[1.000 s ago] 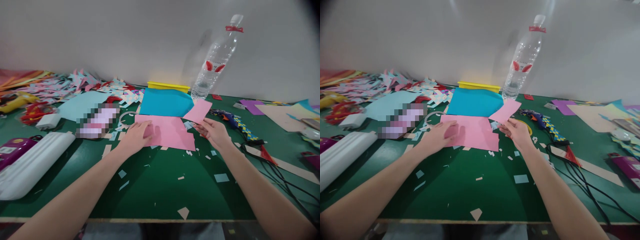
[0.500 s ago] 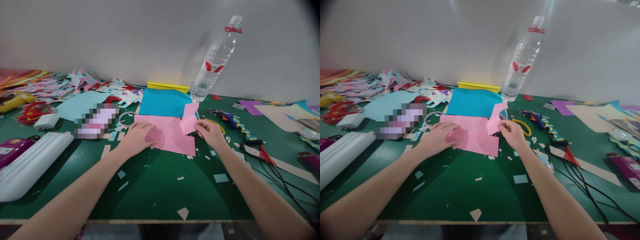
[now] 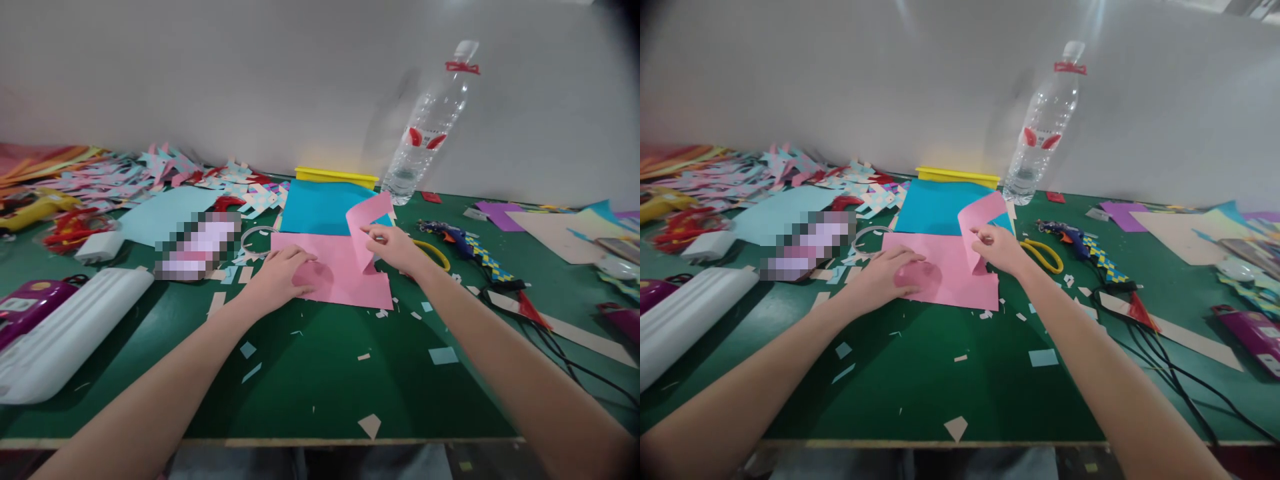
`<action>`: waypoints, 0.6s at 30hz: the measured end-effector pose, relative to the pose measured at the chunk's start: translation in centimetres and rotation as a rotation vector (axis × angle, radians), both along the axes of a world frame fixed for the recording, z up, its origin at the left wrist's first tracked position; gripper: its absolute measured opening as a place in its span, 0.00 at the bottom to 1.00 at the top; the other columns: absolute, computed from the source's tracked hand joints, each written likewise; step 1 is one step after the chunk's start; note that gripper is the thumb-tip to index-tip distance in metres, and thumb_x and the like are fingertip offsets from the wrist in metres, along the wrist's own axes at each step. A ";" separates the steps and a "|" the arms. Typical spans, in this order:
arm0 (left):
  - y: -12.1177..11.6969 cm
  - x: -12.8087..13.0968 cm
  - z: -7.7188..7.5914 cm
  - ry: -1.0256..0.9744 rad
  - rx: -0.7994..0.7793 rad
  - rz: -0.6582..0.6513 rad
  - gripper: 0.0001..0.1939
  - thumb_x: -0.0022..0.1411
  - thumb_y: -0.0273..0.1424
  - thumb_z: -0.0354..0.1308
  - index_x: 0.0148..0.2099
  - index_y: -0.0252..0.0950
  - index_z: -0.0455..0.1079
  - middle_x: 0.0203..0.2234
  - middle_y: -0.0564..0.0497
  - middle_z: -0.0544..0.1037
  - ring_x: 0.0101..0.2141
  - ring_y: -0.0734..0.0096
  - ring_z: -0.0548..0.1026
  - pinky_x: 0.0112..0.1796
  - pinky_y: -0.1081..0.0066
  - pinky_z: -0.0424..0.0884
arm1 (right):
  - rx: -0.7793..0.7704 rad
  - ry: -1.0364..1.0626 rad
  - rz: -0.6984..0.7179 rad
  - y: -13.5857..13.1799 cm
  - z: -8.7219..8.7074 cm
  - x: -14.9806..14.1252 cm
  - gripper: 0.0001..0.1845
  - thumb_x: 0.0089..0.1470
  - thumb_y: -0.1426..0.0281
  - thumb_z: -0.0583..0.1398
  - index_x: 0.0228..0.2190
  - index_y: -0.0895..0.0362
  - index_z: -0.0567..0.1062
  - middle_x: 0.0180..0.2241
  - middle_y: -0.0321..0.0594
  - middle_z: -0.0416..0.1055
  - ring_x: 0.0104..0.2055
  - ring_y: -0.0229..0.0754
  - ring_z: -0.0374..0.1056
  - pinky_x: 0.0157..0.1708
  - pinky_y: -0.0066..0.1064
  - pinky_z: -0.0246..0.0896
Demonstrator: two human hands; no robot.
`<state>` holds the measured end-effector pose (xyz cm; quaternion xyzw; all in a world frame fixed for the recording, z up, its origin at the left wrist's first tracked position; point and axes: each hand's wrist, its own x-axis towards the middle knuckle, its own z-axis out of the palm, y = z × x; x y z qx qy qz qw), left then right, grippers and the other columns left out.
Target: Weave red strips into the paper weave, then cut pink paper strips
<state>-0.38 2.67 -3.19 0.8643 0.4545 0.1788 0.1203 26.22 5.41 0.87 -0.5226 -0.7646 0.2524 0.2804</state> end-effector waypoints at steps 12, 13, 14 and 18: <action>0.5 -0.1 0.2 -0.124 -0.060 -0.010 0.12 0.60 0.28 0.55 0.46 0.38 0.70 0.44 0.47 0.75 0.44 0.61 0.72 0.46 0.62 0.66 | 0.087 0.351 0.072 5.2 3.1 0.5 0.09 0.45 0.65 0.63 0.29 0.56 0.69 0.29 0.37 0.74 0.36 0.42 0.72 0.39 0.36 0.67; 0.6 -0.1 0.2 -0.127 -0.056 -0.008 0.11 0.60 0.27 0.54 0.46 0.37 0.70 0.44 0.47 0.75 0.44 0.62 0.72 0.46 0.62 0.66 | 0.090 0.316 -0.106 6.0 1.8 1.1 0.09 0.45 0.65 0.62 0.30 0.56 0.70 0.27 0.36 0.74 0.32 0.41 0.72 0.37 0.34 0.67; 0.6 -0.1 0.1 -0.128 -0.054 -0.002 0.11 0.60 0.28 0.54 0.46 0.36 0.70 0.44 0.47 0.75 0.43 0.62 0.72 0.46 0.62 0.66 | 0.059 0.222 -0.271 6.8 0.4 1.7 0.09 0.44 0.65 0.62 0.29 0.56 0.72 0.25 0.35 0.74 0.30 0.40 0.71 0.35 0.33 0.67; 0.9 -0.3 -0.2 -0.112 -0.055 0.017 0.10 0.61 0.29 0.54 0.45 0.38 0.70 0.44 0.48 0.75 0.43 0.63 0.72 0.46 0.63 0.66 | 0.032 0.107 -0.496 9.0 -3.4 3.4 0.10 0.38 0.68 0.63 0.26 0.61 0.75 0.23 0.41 0.74 0.28 0.44 0.70 0.31 0.35 0.65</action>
